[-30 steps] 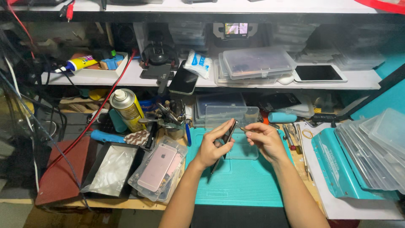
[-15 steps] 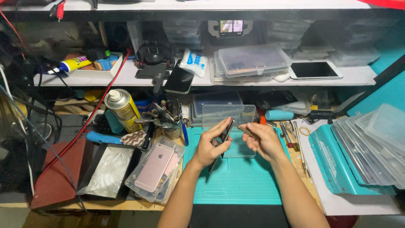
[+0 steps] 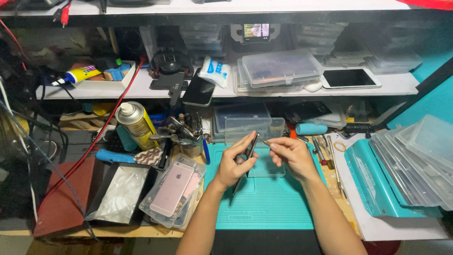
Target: The person repairs a smartphone at a workbench. They hold the opened phone chassis in one hand and use a small screwdriver and pry tool with the other hand to unscrew and detach internal components, working on the battery and board area, then set the phone down on the mat and reach for other tools.
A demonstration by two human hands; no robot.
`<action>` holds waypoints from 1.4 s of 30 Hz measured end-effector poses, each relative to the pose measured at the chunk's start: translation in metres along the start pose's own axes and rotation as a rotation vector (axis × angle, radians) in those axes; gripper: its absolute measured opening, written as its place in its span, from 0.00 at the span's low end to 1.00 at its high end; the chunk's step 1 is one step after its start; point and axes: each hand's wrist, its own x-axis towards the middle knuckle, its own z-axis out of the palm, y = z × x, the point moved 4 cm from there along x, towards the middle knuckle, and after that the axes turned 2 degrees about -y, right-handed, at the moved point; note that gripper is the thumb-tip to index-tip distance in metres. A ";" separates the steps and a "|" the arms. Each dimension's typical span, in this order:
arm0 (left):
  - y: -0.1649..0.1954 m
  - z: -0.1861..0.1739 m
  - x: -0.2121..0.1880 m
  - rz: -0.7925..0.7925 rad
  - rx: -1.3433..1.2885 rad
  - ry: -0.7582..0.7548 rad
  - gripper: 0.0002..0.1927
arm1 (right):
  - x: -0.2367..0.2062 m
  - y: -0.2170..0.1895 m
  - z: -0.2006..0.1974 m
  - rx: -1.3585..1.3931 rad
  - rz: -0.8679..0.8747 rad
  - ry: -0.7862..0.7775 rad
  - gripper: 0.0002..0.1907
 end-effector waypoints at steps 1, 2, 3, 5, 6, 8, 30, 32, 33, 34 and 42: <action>0.000 0.000 0.000 0.000 0.002 0.003 0.36 | 0.000 -0.002 0.000 -0.046 -0.072 0.009 0.15; 0.000 -0.001 0.000 0.003 0.012 0.007 0.36 | 0.001 0.000 0.000 -0.022 -0.026 0.021 0.15; 0.000 -0.001 0.000 0.006 0.022 0.011 0.37 | 0.002 0.002 -0.001 0.004 0.021 0.033 0.15; -0.001 0.000 0.001 -0.002 -0.007 0.012 0.37 | 0.003 0.006 -0.003 0.007 0.084 0.036 0.13; -0.001 0.001 0.002 -0.012 -0.047 0.009 0.36 | 0.003 0.007 -0.004 -0.016 0.100 0.026 0.15; -0.003 0.004 0.003 -0.023 -0.084 0.006 0.36 | 0.002 0.006 -0.007 -0.037 0.048 0.020 0.15; -0.002 0.013 0.007 -0.040 -0.073 0.007 0.36 | 0.000 -0.003 -0.010 0.090 0.029 0.036 0.14; -0.003 0.013 0.007 -0.038 -0.085 0.004 0.36 | -0.001 -0.003 -0.008 0.121 0.083 0.021 0.14; -0.004 0.013 0.007 -0.037 -0.085 0.003 0.36 | -0.001 -0.002 -0.007 0.111 0.113 0.010 0.15; -0.005 0.012 0.006 -0.036 -0.085 0.004 0.36 | -0.001 -0.002 -0.005 0.102 0.142 -0.003 0.17; -0.020 0.009 0.009 -0.078 -0.276 -0.034 0.36 | 0.000 -0.007 -0.002 -0.007 0.074 0.068 0.13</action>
